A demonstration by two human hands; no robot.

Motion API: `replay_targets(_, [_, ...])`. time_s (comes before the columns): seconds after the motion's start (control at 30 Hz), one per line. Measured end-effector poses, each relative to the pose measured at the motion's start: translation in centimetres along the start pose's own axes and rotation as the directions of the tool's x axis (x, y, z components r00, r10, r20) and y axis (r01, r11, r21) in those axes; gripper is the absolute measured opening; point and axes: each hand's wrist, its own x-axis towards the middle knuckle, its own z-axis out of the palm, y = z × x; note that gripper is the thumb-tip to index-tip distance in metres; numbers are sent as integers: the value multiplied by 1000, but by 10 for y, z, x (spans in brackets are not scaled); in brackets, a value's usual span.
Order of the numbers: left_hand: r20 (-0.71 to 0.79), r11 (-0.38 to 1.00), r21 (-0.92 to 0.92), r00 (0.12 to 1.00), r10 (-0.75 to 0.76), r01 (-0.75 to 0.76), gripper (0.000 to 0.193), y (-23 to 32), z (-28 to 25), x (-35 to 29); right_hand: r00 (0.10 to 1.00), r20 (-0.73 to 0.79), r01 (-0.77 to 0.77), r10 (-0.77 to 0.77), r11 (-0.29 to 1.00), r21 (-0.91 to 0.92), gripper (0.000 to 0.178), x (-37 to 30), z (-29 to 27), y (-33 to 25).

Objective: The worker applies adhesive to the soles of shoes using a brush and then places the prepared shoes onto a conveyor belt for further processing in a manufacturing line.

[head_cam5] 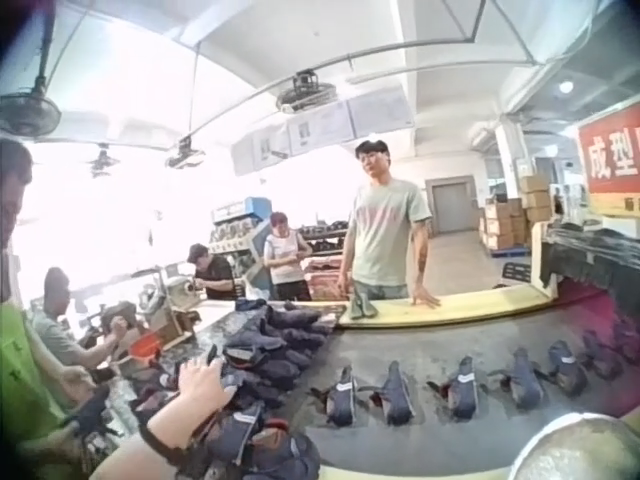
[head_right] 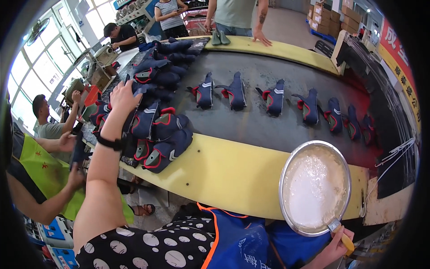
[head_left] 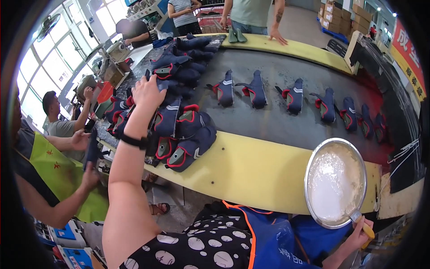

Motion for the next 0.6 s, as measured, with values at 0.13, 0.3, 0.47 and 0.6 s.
replay_targets(0.13, [229,990,-144,973,38,-5,68,14,18,106,999,6,45,-45,999,-25,19,5,-2,6])
replay_targets(0.3, [225,966,-247,965,139,-82,68,48,75,174,999,-33,-16,15,1000,-21,18,-1,-3,-6])
replay_targets(0.47, [92,964,-139,967,239,-225,78,81,112,183,999,-27,-47,46,998,-52,14,-4,-10,-19])
replay_targets(0.6, [238,978,32,952,192,-205,75,88,122,185,998,-26,-57,56,998,-7,11,-7,-10,-28])
